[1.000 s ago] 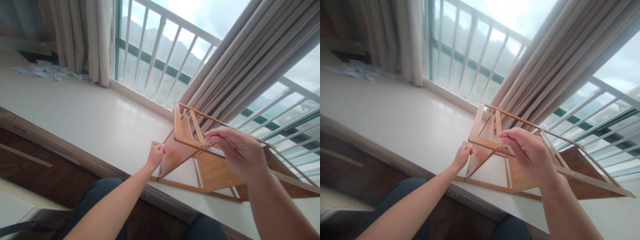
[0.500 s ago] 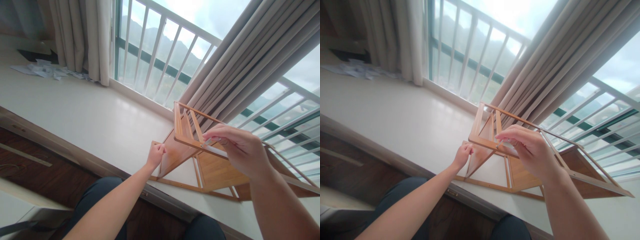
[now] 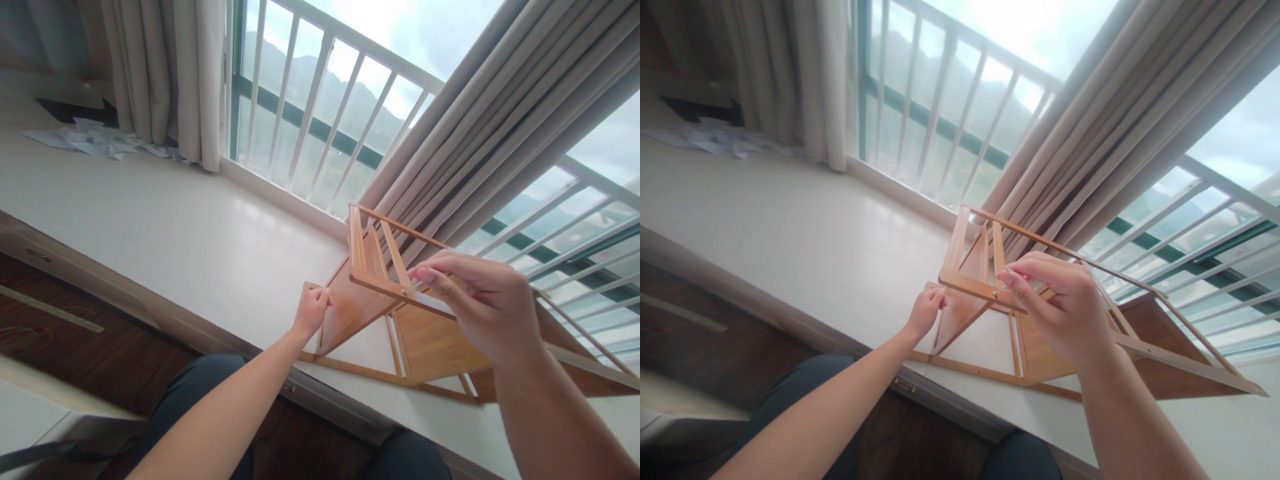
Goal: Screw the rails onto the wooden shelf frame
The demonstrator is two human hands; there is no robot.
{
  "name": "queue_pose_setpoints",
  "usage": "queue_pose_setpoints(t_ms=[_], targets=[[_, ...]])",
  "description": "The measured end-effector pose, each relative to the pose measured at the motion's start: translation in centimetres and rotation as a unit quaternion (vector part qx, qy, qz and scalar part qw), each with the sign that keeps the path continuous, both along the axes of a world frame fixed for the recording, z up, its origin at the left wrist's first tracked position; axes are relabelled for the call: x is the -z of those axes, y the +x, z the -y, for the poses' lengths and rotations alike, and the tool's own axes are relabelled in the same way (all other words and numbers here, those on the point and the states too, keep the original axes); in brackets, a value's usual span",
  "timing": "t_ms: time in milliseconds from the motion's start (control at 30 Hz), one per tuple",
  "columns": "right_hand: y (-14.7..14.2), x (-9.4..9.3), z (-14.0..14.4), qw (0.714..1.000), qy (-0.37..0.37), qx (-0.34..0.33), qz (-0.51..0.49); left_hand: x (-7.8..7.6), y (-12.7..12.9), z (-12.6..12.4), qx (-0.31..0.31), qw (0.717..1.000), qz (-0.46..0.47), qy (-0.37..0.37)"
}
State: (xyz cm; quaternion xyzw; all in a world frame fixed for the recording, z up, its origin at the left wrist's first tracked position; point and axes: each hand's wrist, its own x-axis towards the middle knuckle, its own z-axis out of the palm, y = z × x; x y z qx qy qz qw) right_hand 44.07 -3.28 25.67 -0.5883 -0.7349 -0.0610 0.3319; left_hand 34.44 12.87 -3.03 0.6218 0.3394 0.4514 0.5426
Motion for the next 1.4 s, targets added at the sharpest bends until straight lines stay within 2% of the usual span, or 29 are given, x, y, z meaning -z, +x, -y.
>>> queue_pose_setpoints(t_ms=[333,900,1400], targets=[[-1.5,0.3,0.4,0.994,0.02,0.11,-0.011,0.0,0.0,0.0,0.0,1.0,-0.002,0.006],[-0.1,-0.2,0.2,0.999,-0.041,-0.001,0.029,0.5,0.1,0.0,0.0,1.0,-0.004,0.001],[-1.1,0.6,0.3,0.995,0.022,0.098,0.006,0.0,-0.1,0.1,-0.004,1.0,-0.003,0.004]])
